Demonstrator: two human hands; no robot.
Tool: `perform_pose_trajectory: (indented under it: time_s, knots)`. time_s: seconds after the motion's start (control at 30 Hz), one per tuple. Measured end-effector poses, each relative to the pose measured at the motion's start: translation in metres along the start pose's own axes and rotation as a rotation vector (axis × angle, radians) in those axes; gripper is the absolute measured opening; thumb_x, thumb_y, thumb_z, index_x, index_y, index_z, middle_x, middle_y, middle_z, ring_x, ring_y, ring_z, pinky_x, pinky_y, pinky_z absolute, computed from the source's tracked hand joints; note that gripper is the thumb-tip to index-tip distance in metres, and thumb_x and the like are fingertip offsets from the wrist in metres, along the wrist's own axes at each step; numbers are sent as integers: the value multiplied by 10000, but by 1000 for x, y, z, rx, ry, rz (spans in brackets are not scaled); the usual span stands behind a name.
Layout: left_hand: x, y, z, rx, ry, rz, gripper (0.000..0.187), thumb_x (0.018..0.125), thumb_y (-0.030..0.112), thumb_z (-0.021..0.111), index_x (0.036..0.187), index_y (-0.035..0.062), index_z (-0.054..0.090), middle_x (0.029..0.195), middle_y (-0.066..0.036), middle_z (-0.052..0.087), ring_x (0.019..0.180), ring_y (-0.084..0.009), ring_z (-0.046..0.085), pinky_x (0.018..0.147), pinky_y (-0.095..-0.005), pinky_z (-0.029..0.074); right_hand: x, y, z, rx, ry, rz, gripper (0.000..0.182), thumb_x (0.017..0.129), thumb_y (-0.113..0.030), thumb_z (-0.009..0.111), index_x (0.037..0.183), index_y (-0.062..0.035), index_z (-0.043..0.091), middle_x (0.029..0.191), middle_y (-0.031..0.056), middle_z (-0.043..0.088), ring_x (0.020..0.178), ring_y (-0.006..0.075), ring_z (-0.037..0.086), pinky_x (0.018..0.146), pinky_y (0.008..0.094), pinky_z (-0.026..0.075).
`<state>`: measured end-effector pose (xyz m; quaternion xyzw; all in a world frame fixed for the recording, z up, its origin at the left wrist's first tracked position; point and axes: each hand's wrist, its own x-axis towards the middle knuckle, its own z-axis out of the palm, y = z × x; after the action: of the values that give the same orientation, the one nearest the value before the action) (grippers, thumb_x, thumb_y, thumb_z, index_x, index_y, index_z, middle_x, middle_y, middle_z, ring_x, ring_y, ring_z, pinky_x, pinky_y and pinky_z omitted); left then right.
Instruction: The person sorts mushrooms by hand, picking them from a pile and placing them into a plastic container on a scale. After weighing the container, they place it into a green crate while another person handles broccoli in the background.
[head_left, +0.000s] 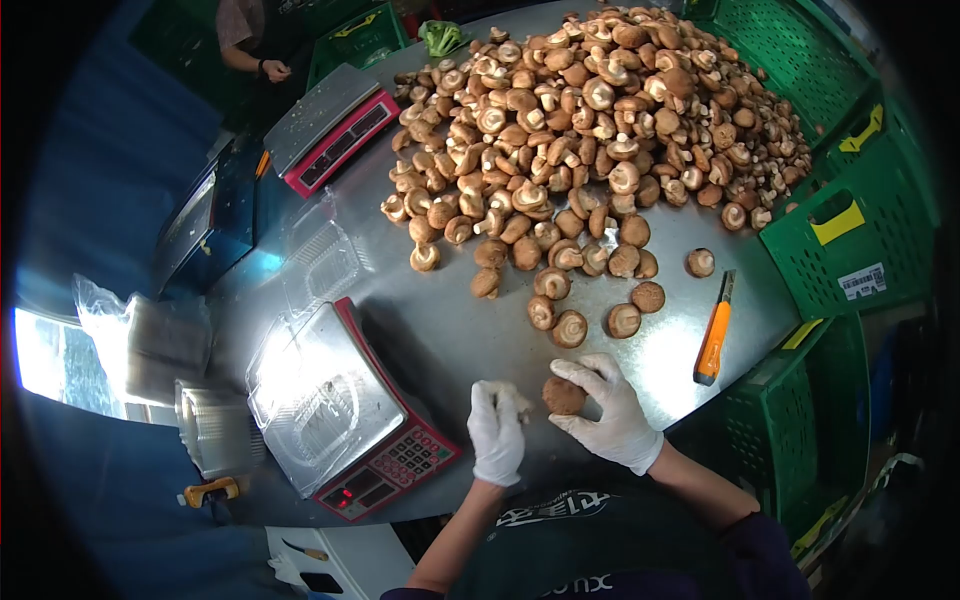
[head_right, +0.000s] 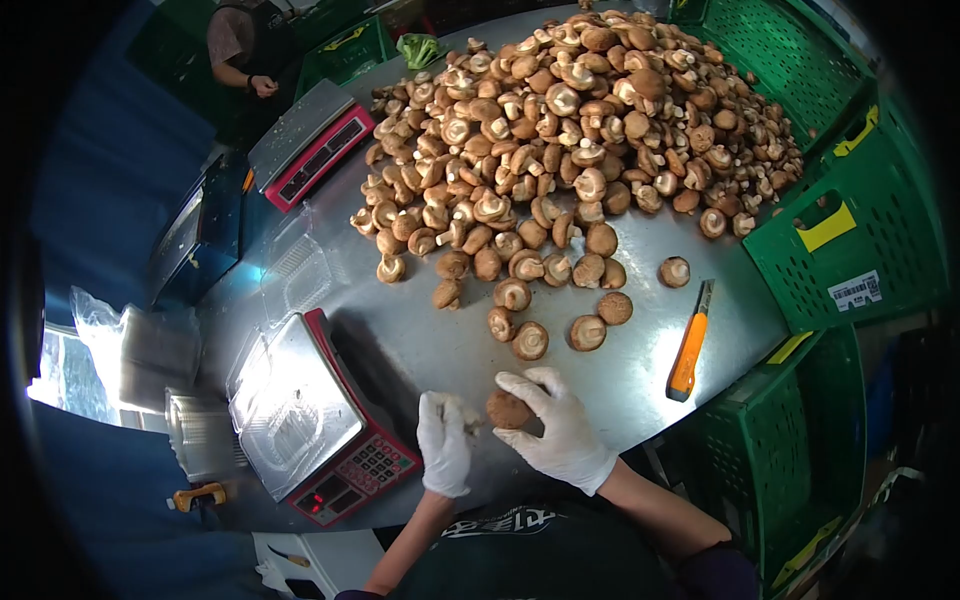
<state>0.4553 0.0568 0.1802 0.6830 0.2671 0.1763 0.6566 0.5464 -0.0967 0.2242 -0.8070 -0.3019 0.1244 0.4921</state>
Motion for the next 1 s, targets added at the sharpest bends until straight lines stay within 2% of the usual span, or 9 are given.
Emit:
perform_pose_trajectory:
  time_s: [0.07, 0.13, 0.23, 0.3, 0.33, 0.53, 0.67, 0.77, 1.0]
  knots:
    - [-16, -7, -21, -92, -37, -105, 138, 1062, 58, 419, 956, 15, 499, 789, -51, 604, 626, -79, 509, 568, -244, 429, -5, 16, -6, 9, 78, 31, 545, 805, -151, 801, 1304, -64, 600, 1163, 147, 562, 1096, 312, 590, 948, 399, 500]
    - [-37, 7, -51, 346, -131, -155, 126, 1028, 72, 495, 915, 25, 526, 705, -49, 596, 636, -114, 595, 566, -298, 465, -13, 44, -10, 40, 157, 167, 497, 822, -142, 789, 1277, -55, 608, 1151, 138, 569, 1076, 279, 603, 926, 377, 510]
    - [-92, -16, -122, 1047, -404, -219, 306, 990, 338, 549, 941, 51, 642, 712, -226, 642, 704, -450, 631, 659, -549, 514, -21, 69, -18, 144, 338, 321, 401, 868, -81, 740, 1249, -58, 617, 1108, 87, 580, 1030, 183, 609, 876, 317, 513]
    - [-130, -9, -160, 1299, -663, -393, 287, 957, 351, 552, 927, 102, 691, 919, -190, 712, 856, -378, 701, 737, -499, 555, -26, 99, -21, 176, 456, 314, 398, 884, -49, 713, 1269, -81, 618, 1100, 77, 577, 1010, 177, 607, 863, 306, 505]
    - [-145, -23, -176, 1452, -756, -784, 217, 912, 323, 602, 933, 125, 688, 1048, -160, 702, 941, -356, 703, 805, -471, 561, -26, 109, -25, 182, 480, 346, 417, 891, -34, 703, 1293, -103, 615, 1094, 73, 577, 995, 171, 603, 855, 294, 497]
    - [-110, 16, -138, 1250, -579, -556, 202, 903, 271, 665, 885, 73, 628, 838, -158, 677, 883, -354, 687, 718, -465, 535, 15, 135, -37, 62, 688, 332, 485, 919, -76, 696, 1379, -110, 547, 1186, 88, 491, 1101, 190, 542, 943, 303, 475]
    - [-22, 12, -45, 929, -177, 95, 90, 906, 129, 646, 943, 65, 596, 913, -153, 641, 891, -364, 622, 753, -477, 508, 41, 150, -30, -29, 709, 254, 545, 930, -102, 681, 1439, -106, 487, 1355, 159, 431, 1251, 275, 480, 1093, 378, 397]
    - [50, 14, 31, 831, -204, 306, 638, 831, 151, 733, 1381, -4, 449, 1427, -264, 444, 1315, -460, 428, 1100, -495, 376, 55, 154, -30, -143, 649, 183, 617, 918, -102, 677, 1488, -103, 440, 1468, 212, 399, 1390, 359, 396, 1171, 432, 324]
    - [114, 3, 94, 861, -117, 424, 1095, 700, 299, 896, 1563, 90, 255, 1516, -239, 313, 1409, -424, 304, 1150, -517, 277, 75, 155, -33, -89, 612, 119, 646, 876, -55, 699, 1473, -81, 454, 1466, 207, 463, 1383, 373, 432, 1156, 440, 357]
